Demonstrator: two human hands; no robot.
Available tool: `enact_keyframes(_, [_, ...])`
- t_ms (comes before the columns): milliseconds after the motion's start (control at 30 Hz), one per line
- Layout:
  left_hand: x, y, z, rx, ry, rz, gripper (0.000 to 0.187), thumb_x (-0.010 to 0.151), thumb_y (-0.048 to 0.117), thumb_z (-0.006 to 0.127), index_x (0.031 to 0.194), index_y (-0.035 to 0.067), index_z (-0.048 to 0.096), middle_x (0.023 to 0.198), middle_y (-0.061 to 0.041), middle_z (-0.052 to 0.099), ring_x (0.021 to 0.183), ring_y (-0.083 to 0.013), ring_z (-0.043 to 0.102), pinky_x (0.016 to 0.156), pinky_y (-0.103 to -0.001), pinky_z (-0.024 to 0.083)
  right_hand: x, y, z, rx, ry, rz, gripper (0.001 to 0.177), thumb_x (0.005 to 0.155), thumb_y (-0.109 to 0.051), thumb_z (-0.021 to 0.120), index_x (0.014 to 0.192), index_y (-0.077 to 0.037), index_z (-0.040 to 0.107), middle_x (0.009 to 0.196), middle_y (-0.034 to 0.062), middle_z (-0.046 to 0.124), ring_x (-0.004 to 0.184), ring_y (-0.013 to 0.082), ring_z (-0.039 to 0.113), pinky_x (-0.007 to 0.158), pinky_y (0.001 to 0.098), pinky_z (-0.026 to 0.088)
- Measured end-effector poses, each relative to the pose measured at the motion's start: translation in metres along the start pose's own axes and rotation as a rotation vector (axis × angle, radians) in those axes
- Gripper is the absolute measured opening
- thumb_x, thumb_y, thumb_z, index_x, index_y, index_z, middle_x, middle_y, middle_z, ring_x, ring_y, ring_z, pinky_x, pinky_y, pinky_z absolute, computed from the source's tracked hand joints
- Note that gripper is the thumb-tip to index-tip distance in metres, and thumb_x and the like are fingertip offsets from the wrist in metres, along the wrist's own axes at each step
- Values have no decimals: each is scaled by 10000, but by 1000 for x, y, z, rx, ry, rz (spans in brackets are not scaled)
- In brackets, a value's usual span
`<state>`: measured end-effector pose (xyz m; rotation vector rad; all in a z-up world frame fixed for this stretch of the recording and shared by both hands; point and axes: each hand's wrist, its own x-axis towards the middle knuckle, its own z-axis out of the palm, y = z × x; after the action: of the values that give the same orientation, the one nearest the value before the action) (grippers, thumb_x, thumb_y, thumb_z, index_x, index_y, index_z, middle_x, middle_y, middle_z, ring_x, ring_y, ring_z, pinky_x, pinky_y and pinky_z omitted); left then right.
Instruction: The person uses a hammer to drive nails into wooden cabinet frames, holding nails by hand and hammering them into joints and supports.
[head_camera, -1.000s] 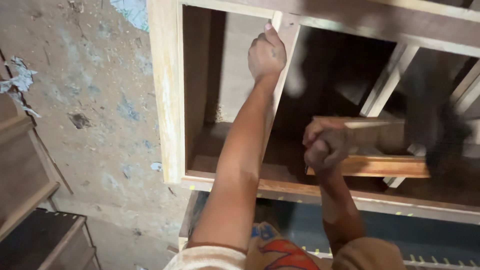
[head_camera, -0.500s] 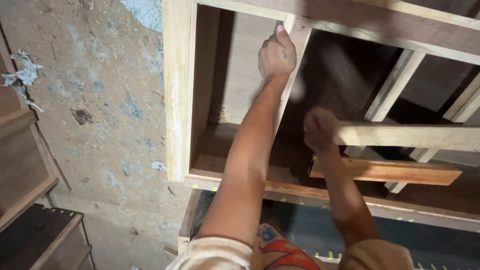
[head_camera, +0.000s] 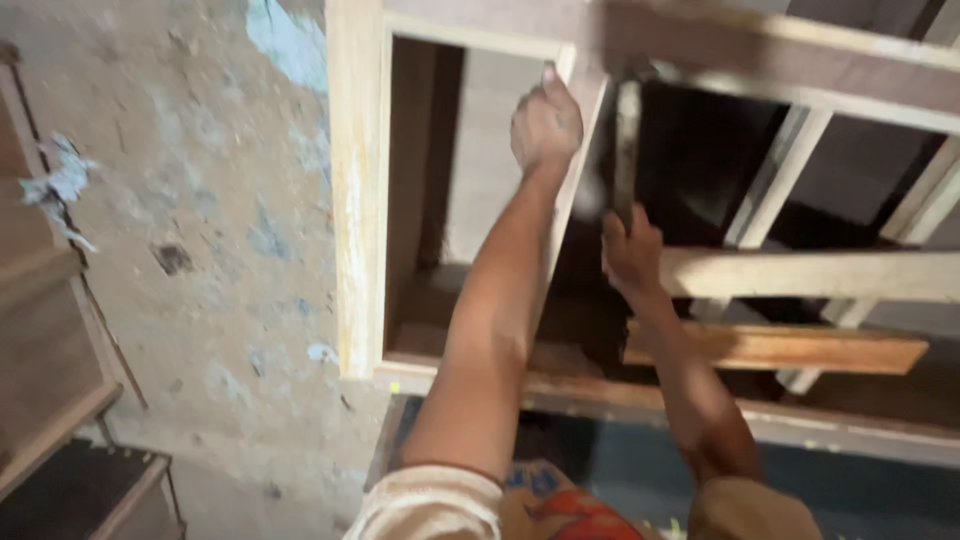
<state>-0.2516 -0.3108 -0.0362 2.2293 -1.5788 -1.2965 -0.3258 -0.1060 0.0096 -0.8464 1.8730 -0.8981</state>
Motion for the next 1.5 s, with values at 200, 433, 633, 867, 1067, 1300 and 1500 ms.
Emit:
enact_keyframes(200, [6,-5,7,-13,-9,-30,734,1036,488,181,1097,21,745,1124,-272,718,1098,-471,656,990,-544,488,1,-15,-10,305,92,-647,401,1108,-432,548,809,-165,537,579,23,577,465,106,544,443,295,424])
enact_keyframes(433, [7,-6,3,20,-9,35,740,1062,475,155,1155,29,739,1168,-296,696,1129,-472,650,1048,-546,456,-52,28,24,343,35,-32,449,1024,-506,624,970,-68,543,651,14,532,505,129,535,447,295,457])
enact_keyframes(633, [10,-9,10,-35,-29,-24,728,1050,516,200,1157,37,737,1197,-259,715,1175,-445,651,1039,-526,472,-198,97,56,706,174,98,292,1078,-338,566,946,-86,500,673,25,533,520,143,535,457,317,475])
enact_keyframes(867, [35,-63,29,-681,-447,-124,655,1020,549,383,1138,-8,705,1035,-194,744,988,-338,703,906,-473,556,-299,150,80,570,340,469,263,1031,-316,534,910,-86,495,618,27,535,467,142,537,435,337,523])
enact_keyframes(1067, [22,-144,34,-1049,-851,-310,529,1054,439,468,1299,-8,610,911,-125,696,703,-203,620,589,-374,540,-303,153,96,634,521,401,253,978,-331,580,945,-98,487,622,22,529,456,150,555,409,330,509])
enact_keyframes(1300, [-79,-240,-15,-926,-598,-346,358,1071,381,519,812,135,493,587,47,361,425,-79,301,355,-260,237,-307,142,99,550,475,235,284,1081,-307,563,991,-45,505,638,50,552,510,153,555,500,314,482])
enact_keyframes(1500, [-152,-279,-46,-957,-499,-414,314,1055,359,553,828,151,493,644,27,444,484,-85,363,410,-247,257,-308,154,107,671,448,268,246,1062,-294,563,1036,-61,489,686,15,533,542,116,540,517,303,477])
